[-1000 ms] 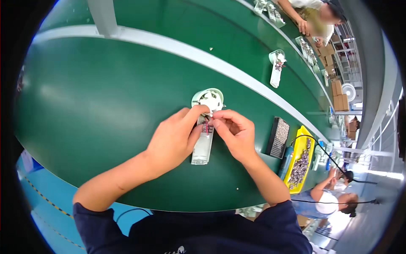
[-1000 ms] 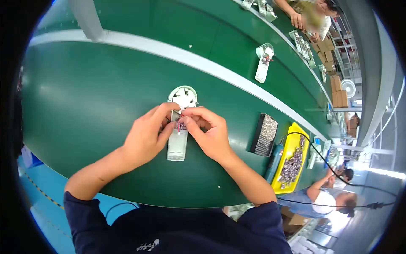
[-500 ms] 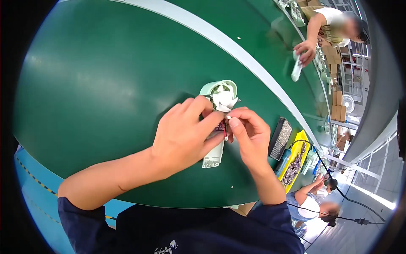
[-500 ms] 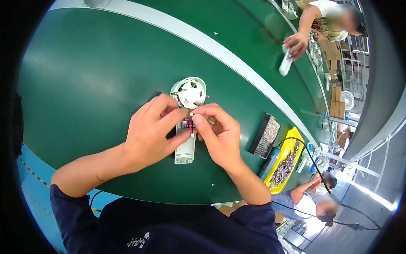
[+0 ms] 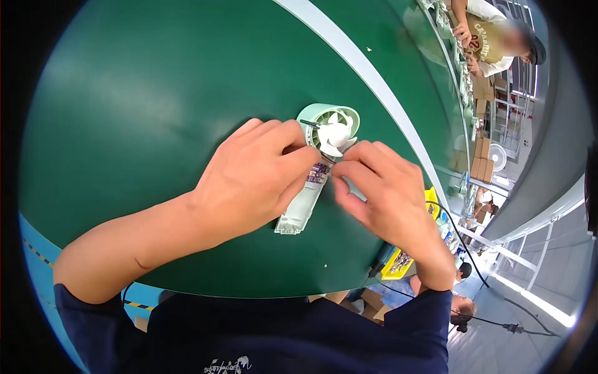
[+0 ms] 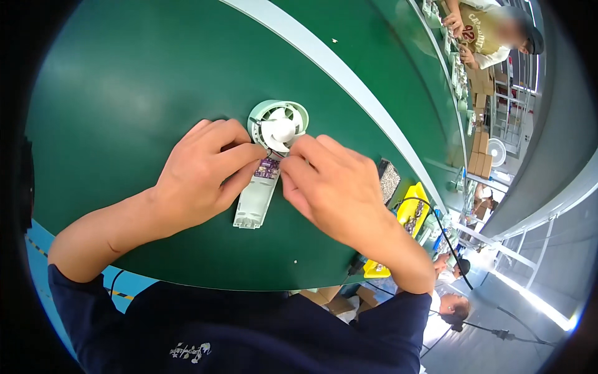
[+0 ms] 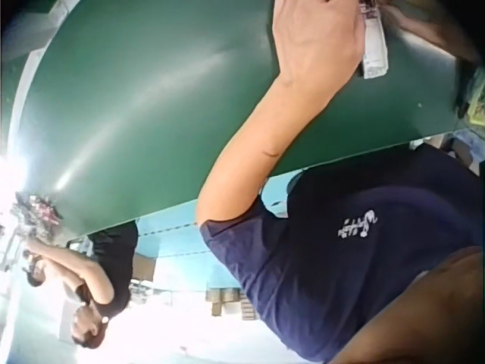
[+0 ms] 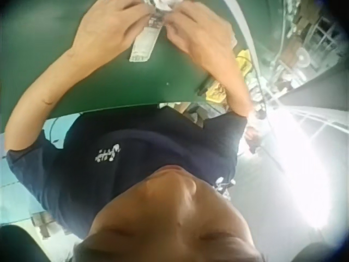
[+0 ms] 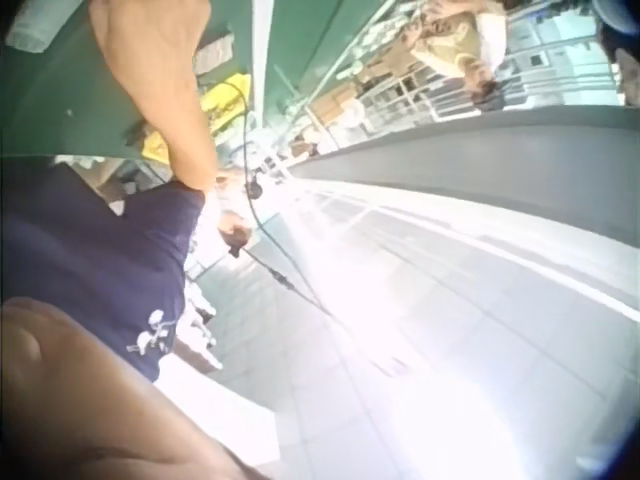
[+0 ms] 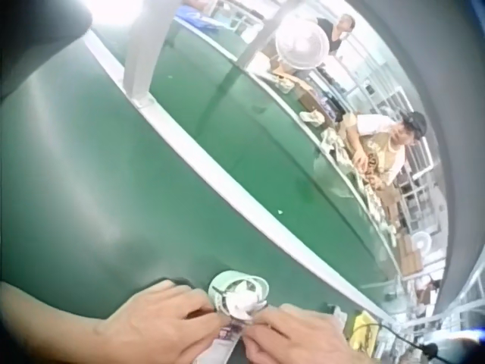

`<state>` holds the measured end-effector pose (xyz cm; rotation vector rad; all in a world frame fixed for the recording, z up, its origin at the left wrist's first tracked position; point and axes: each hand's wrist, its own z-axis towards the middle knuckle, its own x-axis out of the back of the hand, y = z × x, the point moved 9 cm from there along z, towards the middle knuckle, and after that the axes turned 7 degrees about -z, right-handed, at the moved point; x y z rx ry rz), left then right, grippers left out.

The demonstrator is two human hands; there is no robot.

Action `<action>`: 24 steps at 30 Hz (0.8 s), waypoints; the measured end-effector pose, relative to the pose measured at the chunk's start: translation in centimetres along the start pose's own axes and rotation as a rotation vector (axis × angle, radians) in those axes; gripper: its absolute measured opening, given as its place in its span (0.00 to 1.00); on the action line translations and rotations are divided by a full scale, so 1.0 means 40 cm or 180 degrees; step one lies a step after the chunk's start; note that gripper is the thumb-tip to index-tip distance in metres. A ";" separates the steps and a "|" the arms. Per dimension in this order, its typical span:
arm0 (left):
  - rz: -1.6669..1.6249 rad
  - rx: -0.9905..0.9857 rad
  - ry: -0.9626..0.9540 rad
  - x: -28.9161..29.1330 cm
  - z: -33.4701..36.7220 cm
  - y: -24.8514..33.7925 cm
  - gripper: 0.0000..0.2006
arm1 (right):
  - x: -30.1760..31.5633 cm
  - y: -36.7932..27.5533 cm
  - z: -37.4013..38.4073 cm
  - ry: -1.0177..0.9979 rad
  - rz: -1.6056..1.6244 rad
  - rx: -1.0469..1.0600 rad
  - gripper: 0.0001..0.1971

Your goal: Assembling handheld electronic fans by installing motors, circuit boards, and screws on an assembly line.

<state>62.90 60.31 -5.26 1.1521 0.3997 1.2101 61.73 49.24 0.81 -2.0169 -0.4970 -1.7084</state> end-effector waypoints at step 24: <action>0.0076 -0.0084 0.0109 -0.019 -0.008 -0.011 0.07 | -0.025 -0.028 0.008 -0.0373 -0.0416 0.0362 0.11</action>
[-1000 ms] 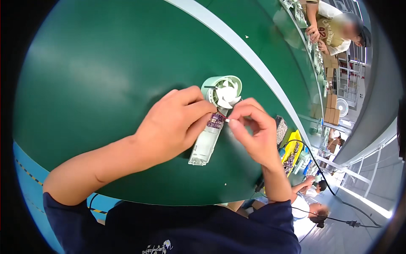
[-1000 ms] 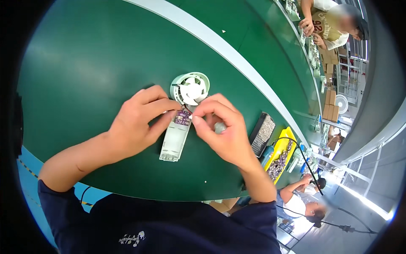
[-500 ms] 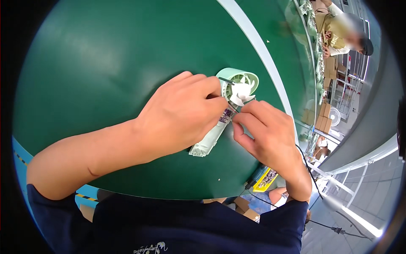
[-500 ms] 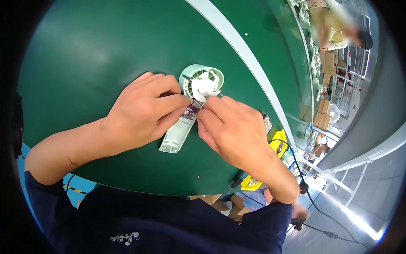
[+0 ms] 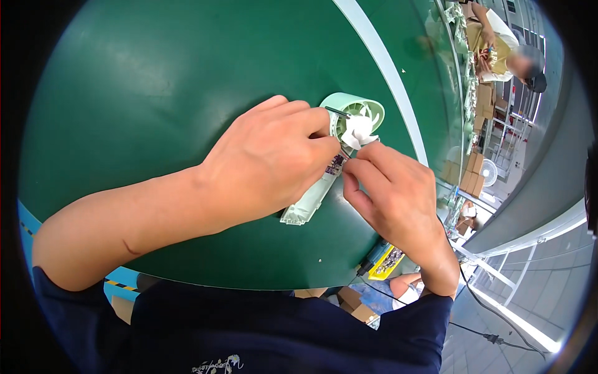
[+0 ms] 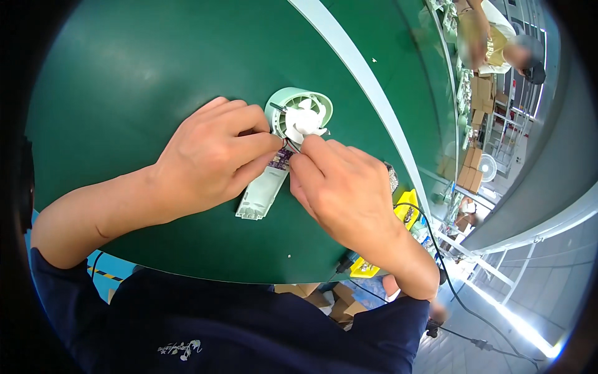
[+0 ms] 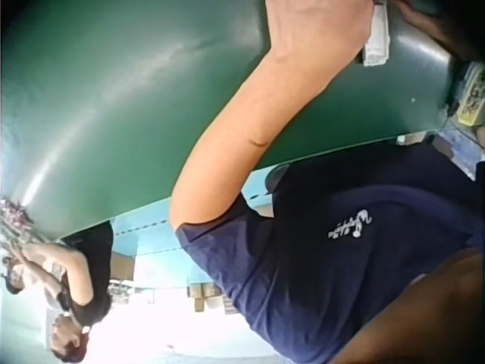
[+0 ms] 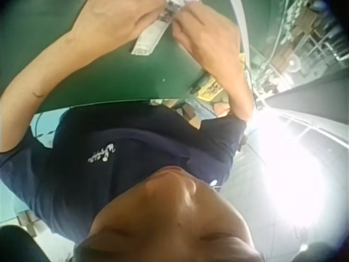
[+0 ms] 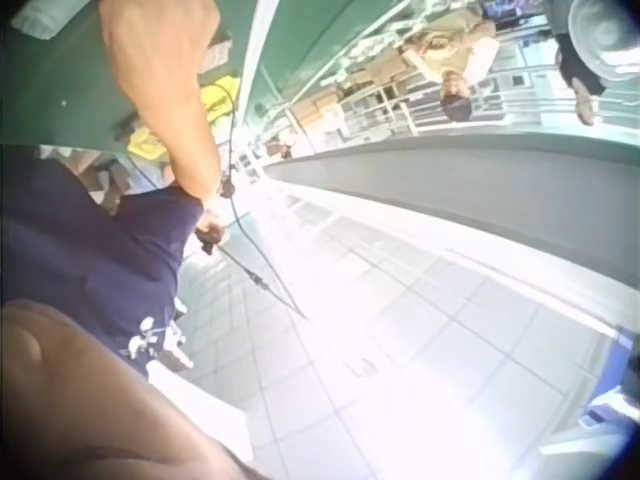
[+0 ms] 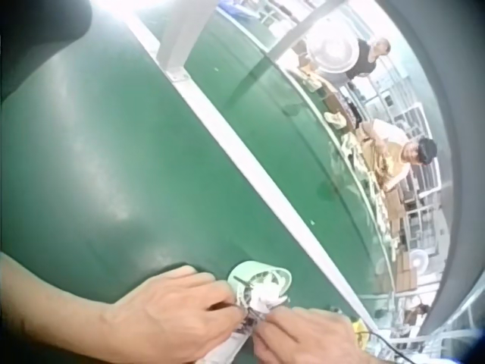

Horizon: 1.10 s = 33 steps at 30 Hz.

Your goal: Assembling handheld electronic fans by installing motors, circuit boards, and screws on an assembly line.

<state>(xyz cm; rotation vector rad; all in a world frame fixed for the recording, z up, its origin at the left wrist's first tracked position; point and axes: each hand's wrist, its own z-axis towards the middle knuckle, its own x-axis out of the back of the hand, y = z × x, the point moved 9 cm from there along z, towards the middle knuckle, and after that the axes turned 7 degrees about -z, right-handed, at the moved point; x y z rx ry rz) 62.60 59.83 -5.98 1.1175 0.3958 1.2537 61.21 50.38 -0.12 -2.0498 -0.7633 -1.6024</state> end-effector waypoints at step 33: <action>-0.0578 0.0512 -0.0581 -0.013 0.007 -0.015 0.17 | -0.026 0.032 -0.006 0.0513 0.1534 0.0029 0.08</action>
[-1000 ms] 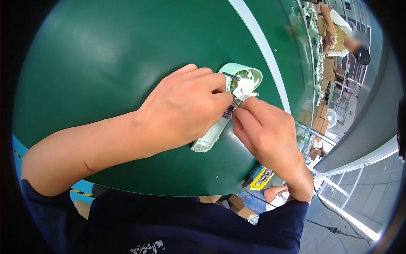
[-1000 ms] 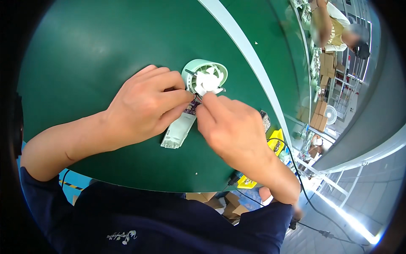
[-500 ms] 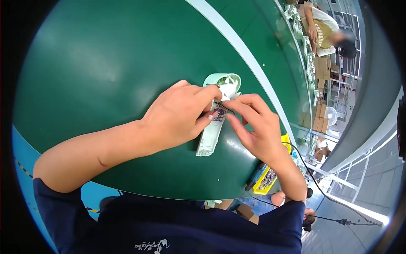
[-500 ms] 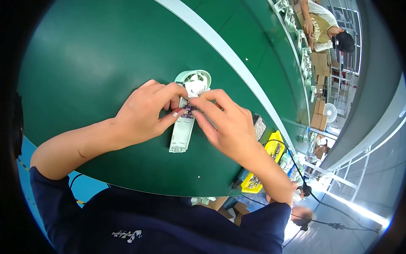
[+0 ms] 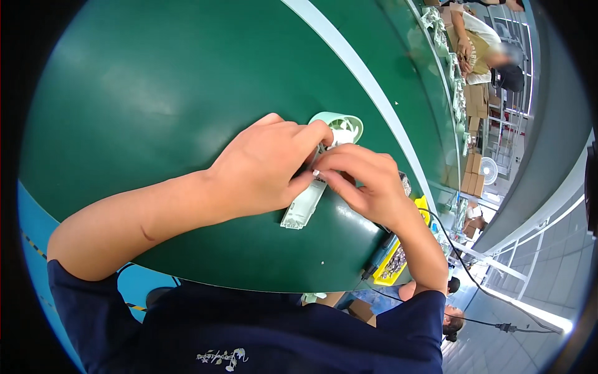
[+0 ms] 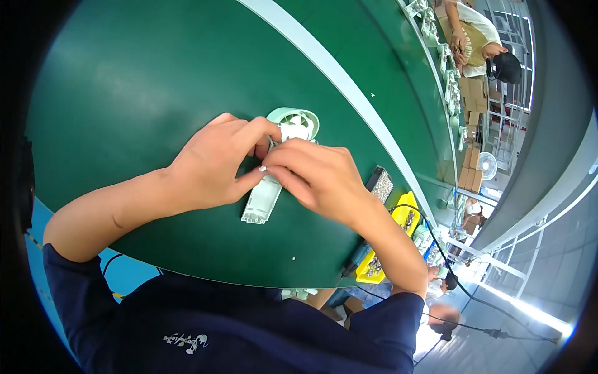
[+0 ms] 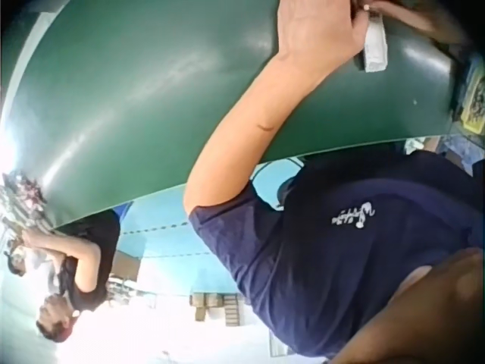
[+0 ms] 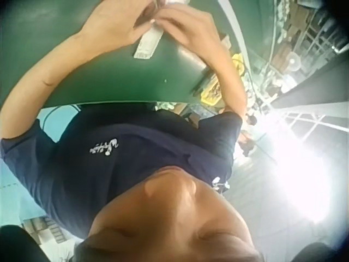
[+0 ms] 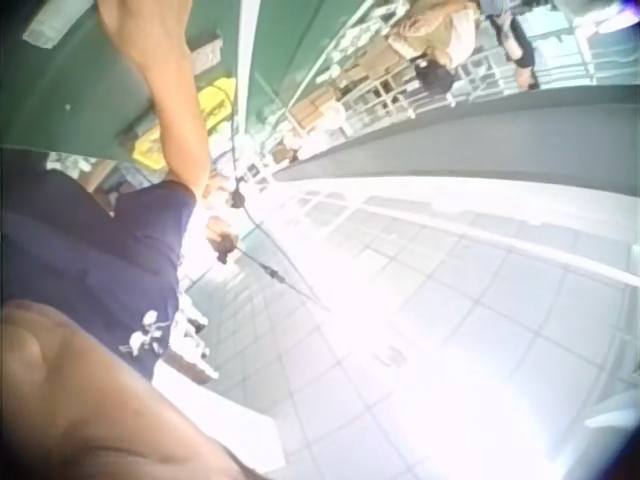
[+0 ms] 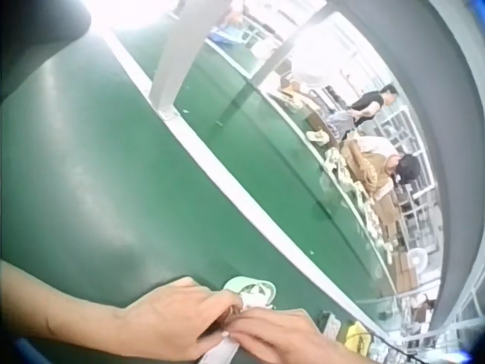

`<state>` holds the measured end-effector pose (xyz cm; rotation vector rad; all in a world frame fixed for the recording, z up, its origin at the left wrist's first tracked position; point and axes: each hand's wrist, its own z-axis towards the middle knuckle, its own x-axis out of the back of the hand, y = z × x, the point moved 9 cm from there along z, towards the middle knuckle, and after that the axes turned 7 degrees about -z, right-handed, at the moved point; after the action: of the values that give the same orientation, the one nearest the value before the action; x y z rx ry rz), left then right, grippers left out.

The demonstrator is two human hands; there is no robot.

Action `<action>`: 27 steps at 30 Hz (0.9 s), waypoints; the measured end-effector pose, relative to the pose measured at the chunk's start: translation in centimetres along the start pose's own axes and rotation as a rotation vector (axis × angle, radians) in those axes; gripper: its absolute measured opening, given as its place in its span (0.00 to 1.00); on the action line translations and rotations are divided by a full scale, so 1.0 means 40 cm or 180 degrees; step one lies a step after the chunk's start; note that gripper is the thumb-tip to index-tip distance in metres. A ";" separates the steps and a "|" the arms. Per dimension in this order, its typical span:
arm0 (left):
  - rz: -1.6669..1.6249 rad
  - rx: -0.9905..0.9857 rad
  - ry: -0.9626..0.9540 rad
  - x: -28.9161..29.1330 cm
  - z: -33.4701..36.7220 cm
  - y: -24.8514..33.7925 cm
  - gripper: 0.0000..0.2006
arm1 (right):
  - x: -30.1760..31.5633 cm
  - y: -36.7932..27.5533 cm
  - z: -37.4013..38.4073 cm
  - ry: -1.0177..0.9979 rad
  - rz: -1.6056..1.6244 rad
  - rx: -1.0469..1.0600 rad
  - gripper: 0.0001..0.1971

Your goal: Assembling handheld electronic fans by installing motors, circuit boards, and screws on an assembly line.

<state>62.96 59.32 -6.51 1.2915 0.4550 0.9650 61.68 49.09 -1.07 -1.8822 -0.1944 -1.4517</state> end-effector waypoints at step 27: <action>-0.0086 -0.0459 0.0327 0.015 -0.016 0.016 0.06 | 0.028 -0.034 0.035 -0.0486 -0.0966 -0.0499 0.07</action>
<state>62.61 60.17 -5.94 1.1074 0.4721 1.0260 62.44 50.61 0.41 -2.1658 -0.4685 -1.5580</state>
